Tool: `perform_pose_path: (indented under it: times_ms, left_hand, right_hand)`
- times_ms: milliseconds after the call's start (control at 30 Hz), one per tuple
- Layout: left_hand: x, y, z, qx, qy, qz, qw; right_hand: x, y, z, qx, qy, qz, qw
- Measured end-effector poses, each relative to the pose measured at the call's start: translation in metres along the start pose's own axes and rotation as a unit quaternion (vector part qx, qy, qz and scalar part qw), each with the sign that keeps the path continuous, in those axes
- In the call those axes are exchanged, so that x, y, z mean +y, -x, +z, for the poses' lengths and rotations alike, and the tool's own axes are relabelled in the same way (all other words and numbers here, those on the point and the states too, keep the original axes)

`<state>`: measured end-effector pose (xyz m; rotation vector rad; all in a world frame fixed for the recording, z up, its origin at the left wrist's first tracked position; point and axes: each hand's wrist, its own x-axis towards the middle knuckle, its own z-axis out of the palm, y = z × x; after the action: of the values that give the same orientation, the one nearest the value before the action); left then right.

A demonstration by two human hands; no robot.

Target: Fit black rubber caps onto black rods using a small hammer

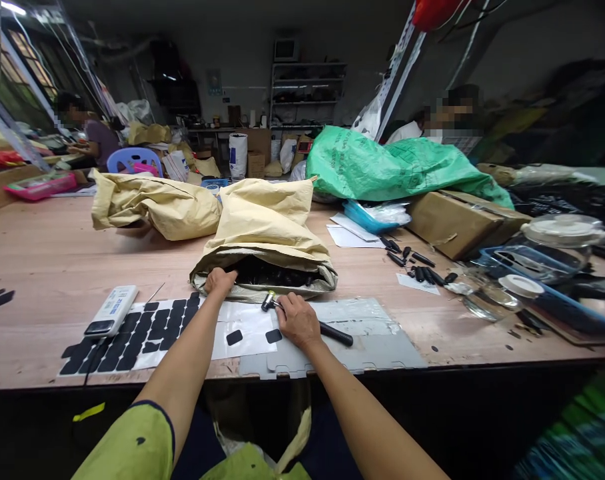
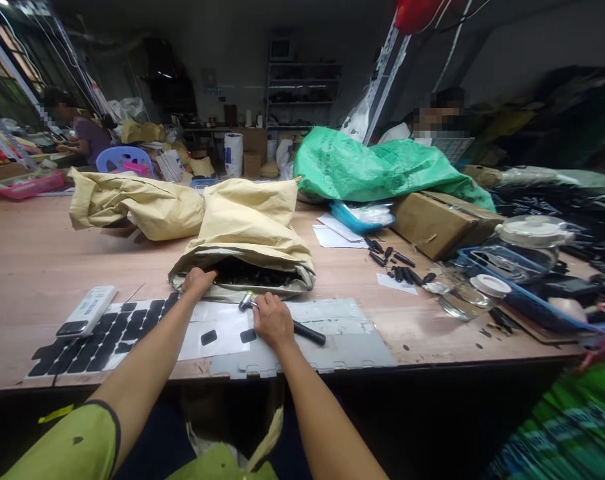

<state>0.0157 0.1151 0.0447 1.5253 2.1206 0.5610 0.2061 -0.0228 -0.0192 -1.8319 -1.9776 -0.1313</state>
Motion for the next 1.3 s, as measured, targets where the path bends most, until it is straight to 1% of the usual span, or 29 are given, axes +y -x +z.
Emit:
perform_pose_path:
  times_ms: [67, 133, 200, 267, 333, 367, 467, 567, 667, 767, 900, 1033, 1100, 1167, 1300]
  left_hand:
    - [-0.005, 0.006, -0.009, -0.01, -0.001, -0.012, 1.0]
    - [-0.016, 0.018, -0.018, -0.025, 0.019, 0.008, 0.999]
    - [-0.03, 0.038, -0.024, -0.068, 0.07, 0.075, 0.992]
    - [-0.046, 0.061, -0.027, -0.136, 0.117, 0.16, 0.971]
    - [-0.06, 0.082, -0.025, -0.191, 0.119, 0.223, 0.949]
    - [-0.066, 0.091, -0.022, -0.203, 0.102, 0.247, 0.942]
    - [-0.074, 0.107, -0.013, -0.194, 0.029, 0.319, 0.927]
    - [-0.076, 0.112, -0.004, -0.16, -0.018, 0.36, 0.919]
    - [-0.076, 0.115, 0.004, -0.126, -0.027, 0.373, 0.919]
    - [-0.079, 0.117, 0.011, -0.105, -0.027, 0.368, 0.923]
    - [-0.083, 0.115, 0.015, -0.117, -0.019, 0.355, 0.928]
    - [-0.084, 0.113, 0.015, -0.121, -0.007, 0.347, 0.93]
    - [-0.084, 0.113, 0.015, -0.119, -0.005, 0.342, 0.932]
    - [-0.084, 0.114, 0.015, -0.119, -0.002, 0.339, 0.933]
    - [-0.083, 0.114, 0.016, -0.123, 0.019, 0.324, 0.938]
  right_hand:
    - [0.0, 0.0, 0.0, 0.0, 0.001, 0.001, 1.0]
    - [0.0, 0.0, 0.001, 0.0, 0.003, 0.003, 1.0]
    - [0.0, 0.001, 0.001, 0.0, 0.006, 0.003, 1.0]
    - [-0.001, 0.001, 0.0, -0.001, 0.009, 0.001, 1.0]
    - [-0.001, 0.001, -0.001, -0.002, 0.012, 0.0, 1.0]
    - [-0.002, 0.001, -0.001, -0.002, 0.013, 0.001, 1.0]
    - [-0.002, 0.001, -0.002, 0.001, 0.015, 0.004, 1.0]
    - [-0.001, 0.002, 0.0, 0.005, 0.017, 0.002, 1.0]
    - [-0.001, 0.002, 0.002, 0.01, 0.018, 0.001, 1.0]
    - [0.0, 0.004, 0.004, 0.012, 0.02, -0.001, 1.0]
    - [0.004, 0.003, 0.004, 0.011, 0.012, -0.005, 1.0]
    - [0.005, 0.004, -0.008, -0.02, -0.009, -0.016, 1.0]
    - [-0.002, 0.01, -0.019, -0.018, -0.038, -0.014, 0.999]
    - [-0.012, 0.021, -0.029, 0.0, -0.096, 0.0, 0.995]
    - [-0.035, 0.043, -0.041, -0.015, -0.167, -0.01, 0.986]
